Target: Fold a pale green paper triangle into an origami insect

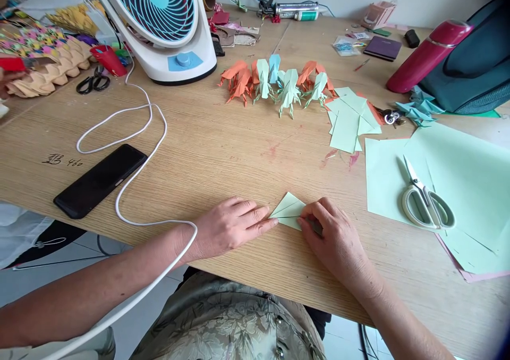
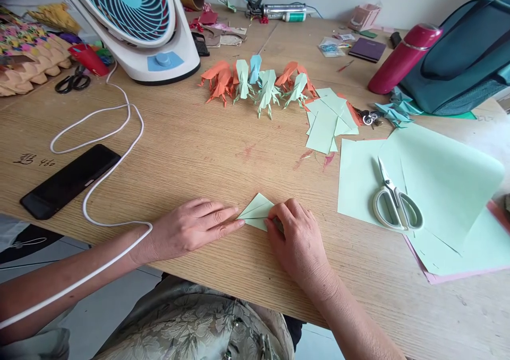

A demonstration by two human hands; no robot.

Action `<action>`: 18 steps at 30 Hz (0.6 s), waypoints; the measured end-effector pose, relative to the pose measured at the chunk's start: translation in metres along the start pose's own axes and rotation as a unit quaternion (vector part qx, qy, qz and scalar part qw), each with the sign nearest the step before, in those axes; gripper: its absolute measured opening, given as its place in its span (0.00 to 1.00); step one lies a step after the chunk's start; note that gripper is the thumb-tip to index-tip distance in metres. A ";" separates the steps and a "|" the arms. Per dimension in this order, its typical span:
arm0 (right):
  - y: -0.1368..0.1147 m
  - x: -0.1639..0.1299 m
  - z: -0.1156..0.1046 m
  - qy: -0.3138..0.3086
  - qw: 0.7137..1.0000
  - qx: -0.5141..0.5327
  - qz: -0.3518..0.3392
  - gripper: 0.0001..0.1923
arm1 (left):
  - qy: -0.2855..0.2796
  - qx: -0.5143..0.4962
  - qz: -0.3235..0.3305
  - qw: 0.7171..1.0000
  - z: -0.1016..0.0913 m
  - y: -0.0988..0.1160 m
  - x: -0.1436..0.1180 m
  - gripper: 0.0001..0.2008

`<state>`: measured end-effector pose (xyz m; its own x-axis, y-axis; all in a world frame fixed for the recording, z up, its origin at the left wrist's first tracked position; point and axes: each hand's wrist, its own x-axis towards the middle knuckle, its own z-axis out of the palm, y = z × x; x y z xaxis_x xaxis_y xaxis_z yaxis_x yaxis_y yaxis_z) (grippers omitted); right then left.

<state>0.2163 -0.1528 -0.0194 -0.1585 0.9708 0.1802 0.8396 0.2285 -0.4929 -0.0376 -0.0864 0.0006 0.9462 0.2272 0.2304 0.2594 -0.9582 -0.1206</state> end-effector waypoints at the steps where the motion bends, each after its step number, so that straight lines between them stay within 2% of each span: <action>1: 0.000 0.000 0.000 0.000 1.000 0.001 -0.001 0.04 | -0.003 0.003 0.001 1.000 0.000 0.000 0.000 0.18; 9: 0.001 0.000 -0.001 -0.001 1.000 0.004 -0.002 0.05 | -0.035 -0.009 -0.018 0.999 0.001 0.001 -0.003 0.18; 18: 0.000 -0.001 0.001 -0.005 1.000 -0.003 -0.004 0.06 | -0.100 -0.100 -0.090 0.986 -0.005 0.004 -0.004 0.23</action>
<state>0.2161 -0.1535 -0.0201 -0.1705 0.9695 0.1760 0.8418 0.2362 -0.4855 -0.0416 -0.0921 0.0040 0.9124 0.4080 0.0325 0.4030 -0.9095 0.1023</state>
